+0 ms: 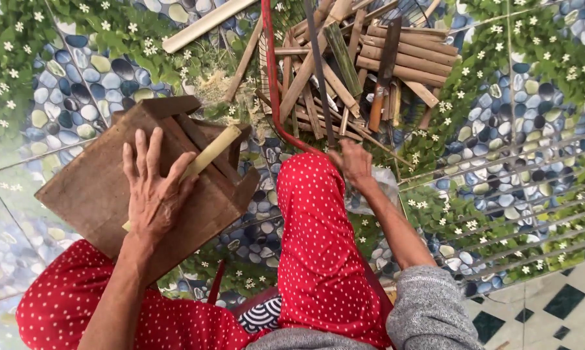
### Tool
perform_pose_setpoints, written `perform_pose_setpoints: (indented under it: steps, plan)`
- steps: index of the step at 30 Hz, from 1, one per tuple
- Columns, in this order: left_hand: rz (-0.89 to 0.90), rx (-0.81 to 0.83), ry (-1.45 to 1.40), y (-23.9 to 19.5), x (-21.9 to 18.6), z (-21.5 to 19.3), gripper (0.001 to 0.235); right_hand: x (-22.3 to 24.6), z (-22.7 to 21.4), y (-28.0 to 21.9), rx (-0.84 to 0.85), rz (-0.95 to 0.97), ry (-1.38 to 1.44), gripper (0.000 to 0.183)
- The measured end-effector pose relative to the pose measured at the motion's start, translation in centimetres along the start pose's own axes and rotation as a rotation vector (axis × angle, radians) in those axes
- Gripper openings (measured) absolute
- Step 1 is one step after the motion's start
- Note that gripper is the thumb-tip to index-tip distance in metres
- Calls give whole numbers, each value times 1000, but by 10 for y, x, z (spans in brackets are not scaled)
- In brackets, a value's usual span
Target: The person arranges bamboo strips on a wooden board, marks them with a blue marker, and uses a hammer to tap them into place. They then use a red bow saw to cut a bamboo piece on the board, repeating the cutting action on the same piece.
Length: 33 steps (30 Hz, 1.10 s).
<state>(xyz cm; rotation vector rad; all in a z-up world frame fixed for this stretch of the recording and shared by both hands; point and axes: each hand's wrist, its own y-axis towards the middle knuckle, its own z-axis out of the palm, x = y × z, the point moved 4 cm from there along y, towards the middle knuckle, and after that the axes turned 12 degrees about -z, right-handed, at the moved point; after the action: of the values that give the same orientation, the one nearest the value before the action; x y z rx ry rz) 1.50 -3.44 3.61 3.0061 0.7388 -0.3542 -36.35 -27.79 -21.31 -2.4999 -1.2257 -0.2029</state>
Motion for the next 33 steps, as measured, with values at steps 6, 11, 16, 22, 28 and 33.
perform_pose_setpoints:
  steps: [6,11,16,22,28,33]
  plan:
    - [8,-20,17,-3,4,5,42,-114,63,101,-230,196,151,35]
    - [3,-27,33,-2,4,6,42,-108,28,145,-189,281,312,57]
    - [-13,-23,32,2,1,2,44,-112,30,159,-151,352,260,55]
    - [-22,-31,20,0,-5,-1,44,-138,85,153,-238,480,251,32]
    - [-9,-74,1,-2,-3,2,52,-26,-64,161,-740,107,549,22]
    - [58,-103,131,-14,-3,-1,74,154,-237,172,-484,-511,824,29]
